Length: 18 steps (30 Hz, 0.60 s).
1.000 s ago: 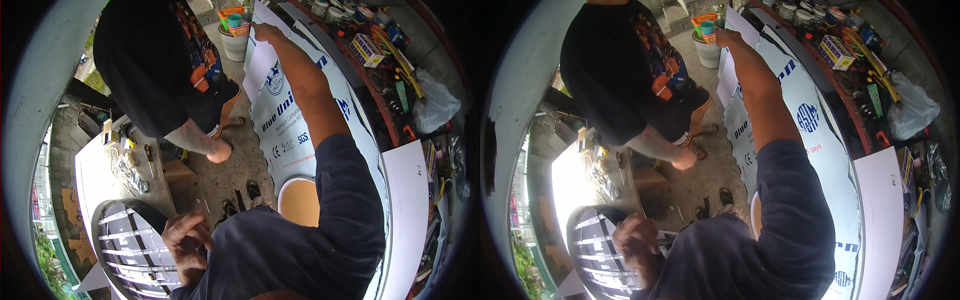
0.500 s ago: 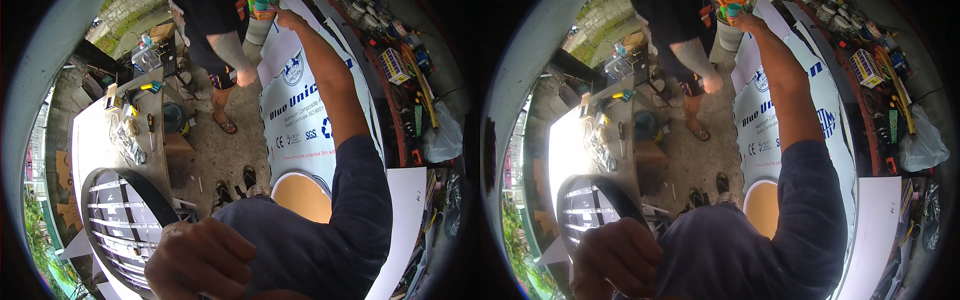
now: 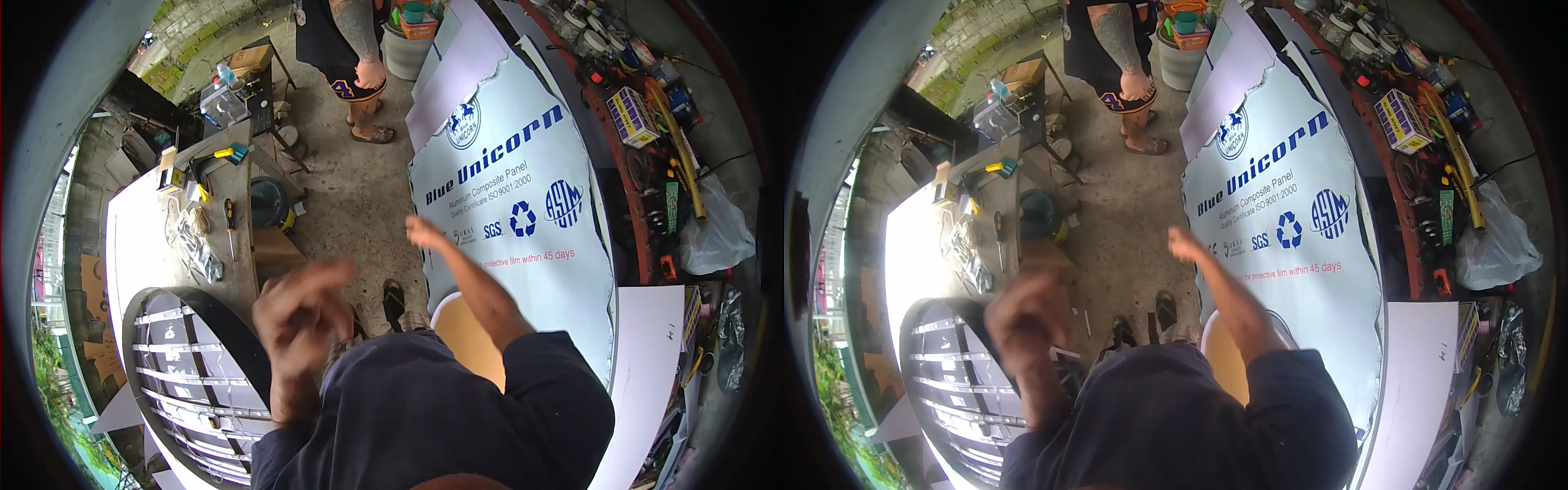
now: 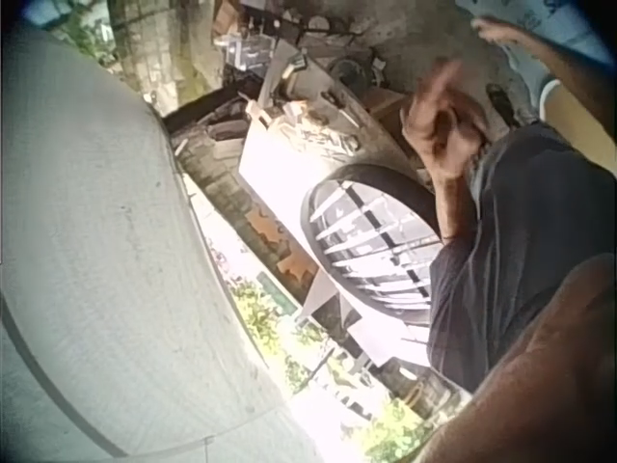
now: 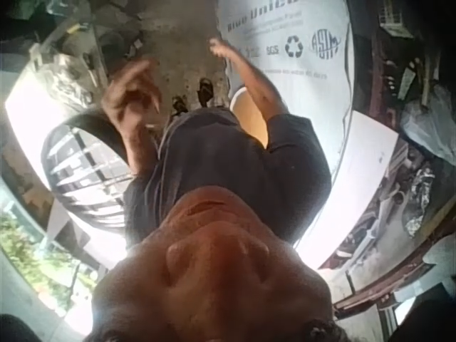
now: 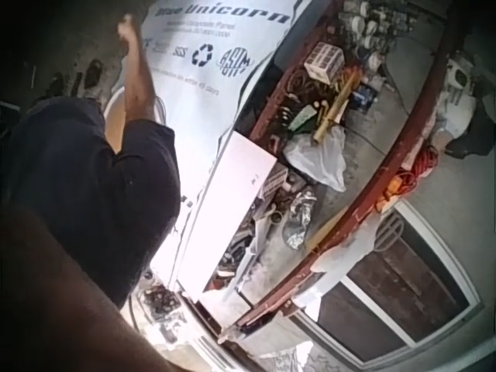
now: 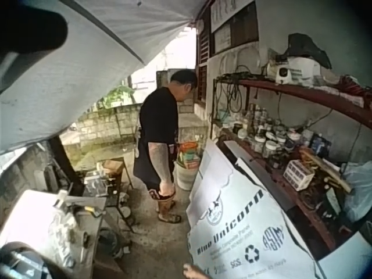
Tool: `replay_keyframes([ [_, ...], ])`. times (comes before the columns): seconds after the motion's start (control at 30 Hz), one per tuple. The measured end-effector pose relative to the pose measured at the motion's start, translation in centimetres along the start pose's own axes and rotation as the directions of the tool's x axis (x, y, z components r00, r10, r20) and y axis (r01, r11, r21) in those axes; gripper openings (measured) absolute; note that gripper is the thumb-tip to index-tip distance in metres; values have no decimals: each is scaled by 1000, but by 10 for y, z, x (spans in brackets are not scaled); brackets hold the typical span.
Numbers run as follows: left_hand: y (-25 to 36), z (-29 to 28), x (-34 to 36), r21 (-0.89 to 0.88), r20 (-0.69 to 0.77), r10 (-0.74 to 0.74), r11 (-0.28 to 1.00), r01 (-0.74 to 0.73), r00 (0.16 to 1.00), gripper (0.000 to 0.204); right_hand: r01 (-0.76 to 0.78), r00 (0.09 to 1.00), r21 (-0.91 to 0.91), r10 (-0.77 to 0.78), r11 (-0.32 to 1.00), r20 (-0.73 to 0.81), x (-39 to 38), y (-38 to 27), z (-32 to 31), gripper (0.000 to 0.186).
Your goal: Wiring and securing LED strips on a circular sign frame using tape and scissors.
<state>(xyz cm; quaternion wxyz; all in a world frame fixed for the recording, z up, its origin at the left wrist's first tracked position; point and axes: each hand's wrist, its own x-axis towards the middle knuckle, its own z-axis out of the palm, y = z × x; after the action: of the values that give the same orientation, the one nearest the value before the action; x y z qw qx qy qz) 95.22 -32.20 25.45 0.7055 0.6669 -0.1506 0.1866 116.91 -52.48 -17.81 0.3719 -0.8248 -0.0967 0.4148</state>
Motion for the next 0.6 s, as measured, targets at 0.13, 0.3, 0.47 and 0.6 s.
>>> replay_keyframes([
  [0.13,-89,-21,-37,419,-214,-498,730,540,840,56,-100,938,-47,110,994,329,-52,118,120,28],
  [0.3,-220,-89,-169,657,-187,-723,412,632,666,55,-100,950,-146,138,984,279,-100,160,135,35],
  [0.47,-258,-111,-210,510,-137,-932,223,831,334,59,-145,987,-86,137,986,-83,-39,134,61,38],
  [0.6,-303,-145,-235,721,14,-857,365,589,515,63,-29,924,-253,-70,967,-376,25,41,-46,42],
])
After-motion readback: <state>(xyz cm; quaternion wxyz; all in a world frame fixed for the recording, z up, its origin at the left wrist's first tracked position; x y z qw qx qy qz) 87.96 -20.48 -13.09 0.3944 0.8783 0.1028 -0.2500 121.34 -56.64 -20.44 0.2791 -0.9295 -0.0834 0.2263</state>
